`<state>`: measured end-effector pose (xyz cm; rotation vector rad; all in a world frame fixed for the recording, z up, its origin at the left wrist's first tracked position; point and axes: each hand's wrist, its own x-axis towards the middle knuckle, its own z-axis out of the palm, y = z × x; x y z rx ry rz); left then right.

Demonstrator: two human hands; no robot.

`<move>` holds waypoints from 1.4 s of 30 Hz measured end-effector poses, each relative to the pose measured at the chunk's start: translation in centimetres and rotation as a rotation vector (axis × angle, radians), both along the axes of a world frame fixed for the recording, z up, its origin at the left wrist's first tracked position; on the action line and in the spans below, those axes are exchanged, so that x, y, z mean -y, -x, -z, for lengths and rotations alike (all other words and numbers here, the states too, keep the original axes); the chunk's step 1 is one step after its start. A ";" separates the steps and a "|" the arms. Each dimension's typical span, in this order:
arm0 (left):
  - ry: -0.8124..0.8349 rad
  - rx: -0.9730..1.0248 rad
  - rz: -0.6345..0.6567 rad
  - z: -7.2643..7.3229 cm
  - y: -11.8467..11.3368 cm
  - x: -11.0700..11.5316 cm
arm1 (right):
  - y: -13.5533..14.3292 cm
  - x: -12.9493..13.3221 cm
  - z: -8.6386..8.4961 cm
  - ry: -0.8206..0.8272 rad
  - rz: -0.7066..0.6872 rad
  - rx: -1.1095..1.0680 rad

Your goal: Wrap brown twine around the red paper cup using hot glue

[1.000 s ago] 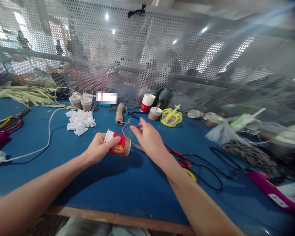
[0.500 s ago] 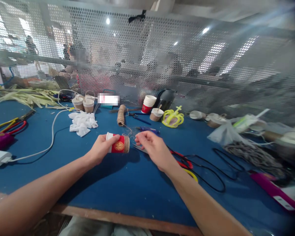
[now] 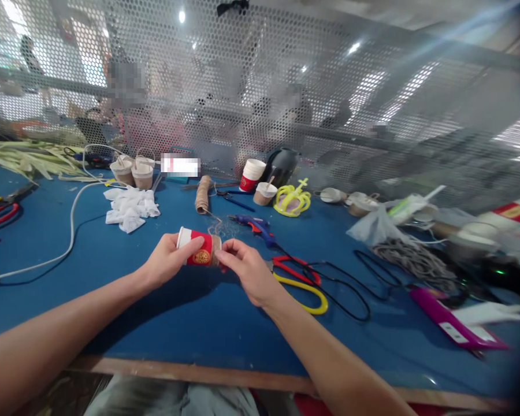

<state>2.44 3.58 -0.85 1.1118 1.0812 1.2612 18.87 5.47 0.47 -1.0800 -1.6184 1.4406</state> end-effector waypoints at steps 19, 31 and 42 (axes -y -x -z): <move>0.196 0.206 0.126 -0.9 0.7 -0.5 | -0.6 0.4 -2.6 -0.677 0.031 0.110; 0.100 0.082 0.185 -0.3 0.8 -0.4 | -1.5 -1.9 -1.3 -0.297 0.070 0.305; 0.103 0.065 0.053 -0.7 0.1 -0.1 | 0.2 0.3 -0.9 -0.333 0.068 0.305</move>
